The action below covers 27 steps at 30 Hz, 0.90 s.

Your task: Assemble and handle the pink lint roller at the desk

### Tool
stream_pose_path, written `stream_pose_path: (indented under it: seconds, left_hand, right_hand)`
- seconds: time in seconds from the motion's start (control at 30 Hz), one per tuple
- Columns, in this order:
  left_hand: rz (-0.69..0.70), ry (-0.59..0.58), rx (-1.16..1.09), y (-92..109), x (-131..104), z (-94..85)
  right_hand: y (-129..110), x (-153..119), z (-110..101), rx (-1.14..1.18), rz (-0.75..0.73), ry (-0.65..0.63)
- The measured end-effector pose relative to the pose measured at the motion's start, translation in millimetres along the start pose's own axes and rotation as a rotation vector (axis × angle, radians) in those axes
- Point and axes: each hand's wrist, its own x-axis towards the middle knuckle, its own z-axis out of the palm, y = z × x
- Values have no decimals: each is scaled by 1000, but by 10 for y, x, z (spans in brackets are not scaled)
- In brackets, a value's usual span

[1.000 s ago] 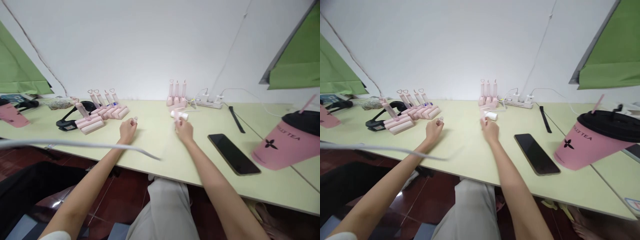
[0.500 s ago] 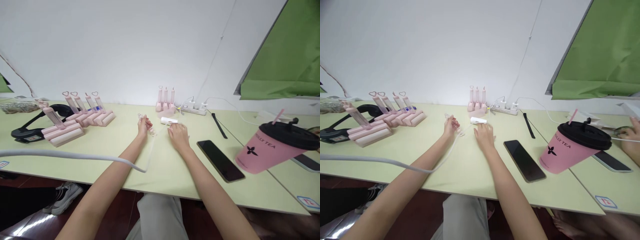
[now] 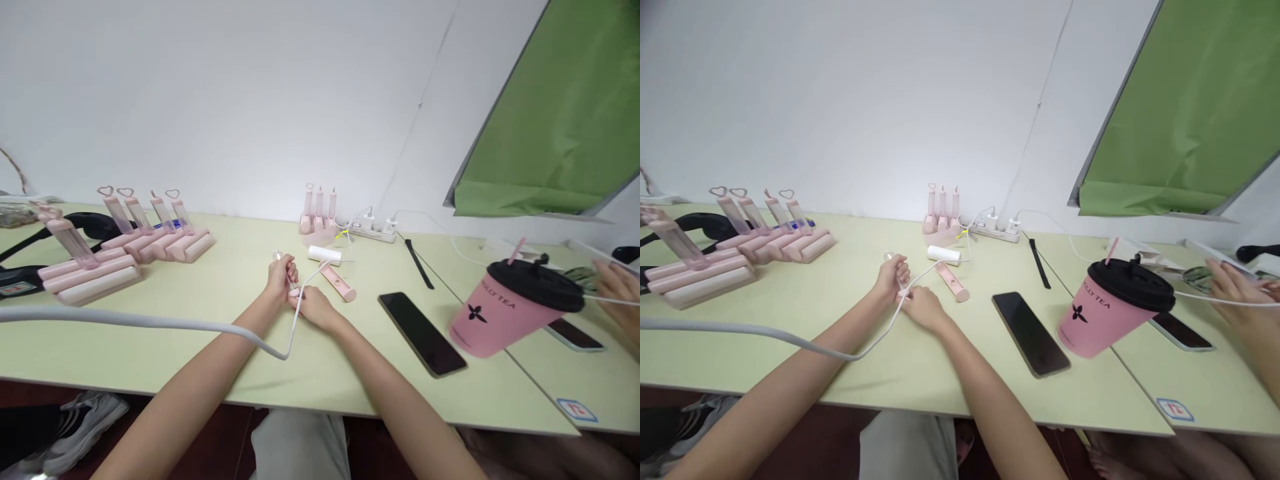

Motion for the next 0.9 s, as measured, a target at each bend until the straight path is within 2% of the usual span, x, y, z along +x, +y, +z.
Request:
stream_pose_path:
  seconds: [0.1, 0.17, 0.23, 0.3, 0.37, 0.4, 0.5, 0.57, 0.63, 0.77, 0.9]
  left_hand:
    - [113, 111, 69, -23, 17, -16]
    - [159, 123, 115, -13, -7, -7]
    - [205, 91, 165, 27, -46, 15]
    - [238, -6, 162, 99, -85, 40]
    - [180, -134, 48, 183, -117, 59]
    - [120, -194, -36, 221, -130, 63]
    - [-30, -308, -197, 278, -169, 66]
    - [-22, -369, -198, 268, -198, 71]
    - [21, -417, -175, 243, -222, 86]
    - [113, -363, -128, 238, -239, 123]
    - [222, -296, -40, 276, -258, 147]
  right_hand:
    - [-118, -48, -10, -113, 15, -30]
    - [-180, -86, -34, -152, -11, -62]
    - [-211, -110, -74, -176, -32, -41]
    - [-201, -113, -120, -155, -8, 11]
    - [-152, -96, -159, -61, 24, 12]
    - [-117, -84, -168, 9, 32, -39]
    - [-26, -54, -136, 250, 3, -305]
    - [-7, -46, -71, 389, 2, -398]
    - [-31, -49, -3, 532, 14, -390]
    - [-128, -75, 32, 731, 68, -319]
    - [-186, -105, -22, 856, 72, -424]
